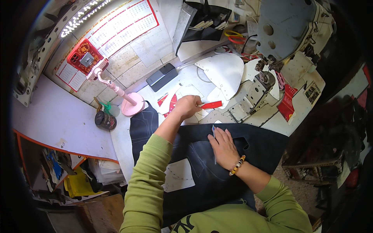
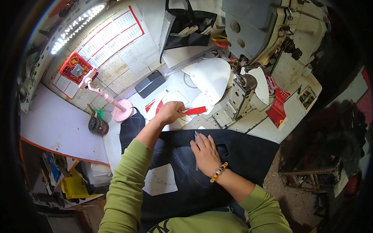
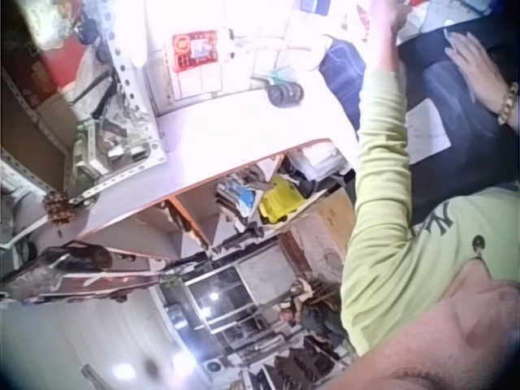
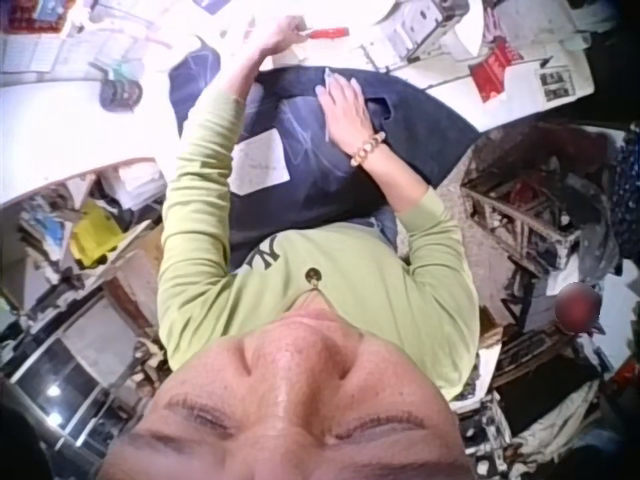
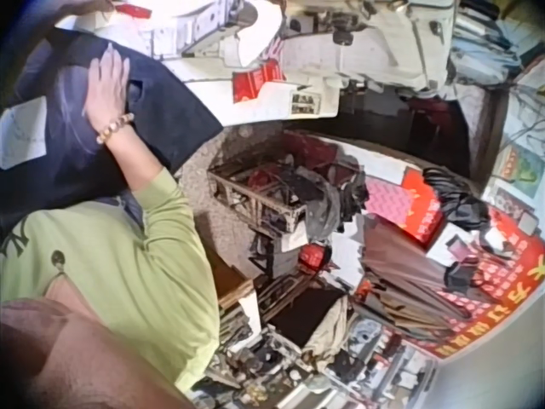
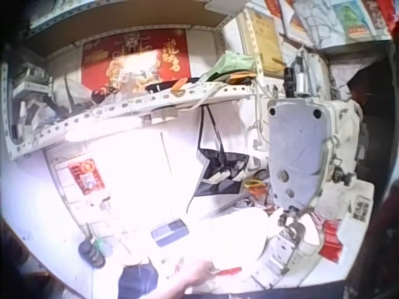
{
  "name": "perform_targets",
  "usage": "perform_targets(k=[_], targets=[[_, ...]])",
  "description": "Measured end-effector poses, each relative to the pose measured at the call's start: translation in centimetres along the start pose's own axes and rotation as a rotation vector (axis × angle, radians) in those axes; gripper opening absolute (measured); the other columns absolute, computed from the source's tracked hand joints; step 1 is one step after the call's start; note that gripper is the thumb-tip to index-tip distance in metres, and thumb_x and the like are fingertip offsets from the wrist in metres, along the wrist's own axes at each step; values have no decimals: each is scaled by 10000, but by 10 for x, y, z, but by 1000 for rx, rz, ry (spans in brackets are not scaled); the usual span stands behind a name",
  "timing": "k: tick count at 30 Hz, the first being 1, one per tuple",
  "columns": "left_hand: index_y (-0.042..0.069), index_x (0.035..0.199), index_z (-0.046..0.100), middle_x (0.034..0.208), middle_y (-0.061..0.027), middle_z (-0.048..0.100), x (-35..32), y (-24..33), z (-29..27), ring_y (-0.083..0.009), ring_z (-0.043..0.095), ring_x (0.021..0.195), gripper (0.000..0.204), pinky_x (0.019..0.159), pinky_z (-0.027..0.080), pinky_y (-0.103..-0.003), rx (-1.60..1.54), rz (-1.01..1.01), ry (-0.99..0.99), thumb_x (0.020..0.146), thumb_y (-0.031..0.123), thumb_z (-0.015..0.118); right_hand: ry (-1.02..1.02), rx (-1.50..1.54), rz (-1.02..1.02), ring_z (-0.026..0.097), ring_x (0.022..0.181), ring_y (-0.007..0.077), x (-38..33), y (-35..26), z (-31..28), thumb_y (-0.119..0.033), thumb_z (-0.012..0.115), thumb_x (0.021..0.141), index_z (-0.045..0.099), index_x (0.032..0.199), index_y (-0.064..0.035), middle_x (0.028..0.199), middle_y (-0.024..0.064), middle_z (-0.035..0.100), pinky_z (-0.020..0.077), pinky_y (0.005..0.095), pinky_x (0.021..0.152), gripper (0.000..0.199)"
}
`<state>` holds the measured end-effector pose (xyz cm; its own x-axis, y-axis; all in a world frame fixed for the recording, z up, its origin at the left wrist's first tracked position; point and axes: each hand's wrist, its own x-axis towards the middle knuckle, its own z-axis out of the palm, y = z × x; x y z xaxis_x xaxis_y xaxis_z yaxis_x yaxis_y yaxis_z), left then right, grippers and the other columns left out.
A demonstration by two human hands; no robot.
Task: The person places paper templates on a large black leather sheet and uses a blue pen to trace the outlines. They reposition the templates multiple times to mark different sections of the leather.
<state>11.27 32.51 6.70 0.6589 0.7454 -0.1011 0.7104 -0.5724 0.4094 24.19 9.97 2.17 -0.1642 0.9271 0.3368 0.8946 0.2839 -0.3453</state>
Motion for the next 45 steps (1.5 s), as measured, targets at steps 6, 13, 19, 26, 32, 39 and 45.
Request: perform_targets(k=[6,13,19,26,32,39,45], targets=[[84,867,687,812,-143,692,1,-8,-25,-346,663,773,177,682,521,-414,-46,54,142,782,228,748,2,-8,-3,413,1344,354,0,0,-1,-108,468,913,555,1271,-13,1377,219,490,271,516,1153,381],[15,912,644,708,-52,622,-2,-26,-59,-119,559,643,124,627,468,-289,-372,-78,332,870,112,710,7,-22,-8,432,1337,339,0,-2,-3,-118,469,915,568,1263,-27,1367,205,514,275,512,1151,372],[89,1181,639,1117,-108,628,-22,-25,-46,-341,564,1084,414,917,488,-424,225,-156,698,785,100,759,44,-23,-20,448,1318,347,1,-2,-2,-90,520,885,591,1238,-30,1338,203,530,292,513,1140,365],[43,1218,629,1085,-150,632,-31,39,21,-351,566,1079,577,915,487,-415,-12,18,95,712,237,827,41,-33,-19,455,1310,348,1,-3,-4,-81,542,862,600,1229,-37,1321,206,536,309,504,1132,375],[20,1026,643,982,-161,666,-23,62,42,-372,614,949,412,838,513,-420,-36,-186,119,712,217,821,51,-30,-15,459,1310,336,3,-4,-6,-92,525,857,599,1227,-41,1325,204,537,320,480,1130,381],[28,867,612,805,-109,659,-5,33,32,-230,619,731,184,663,497,-345,-405,-194,127,783,110,755,68,-22,-26,464,1305,332,2,-5,-9,-75,557,834,605,1219,-43,1338,201,536,323,475,1125,390],[67,835,543,737,7,563,2,-12,-20,-98,532,660,170,600,445,-252,-840,-166,490,858,-11,692,103,-7,-48,486,1278,332,3,-5,-8,-66,570,831,623,1194,-43,1306,190,563,339,469,1107,367]])
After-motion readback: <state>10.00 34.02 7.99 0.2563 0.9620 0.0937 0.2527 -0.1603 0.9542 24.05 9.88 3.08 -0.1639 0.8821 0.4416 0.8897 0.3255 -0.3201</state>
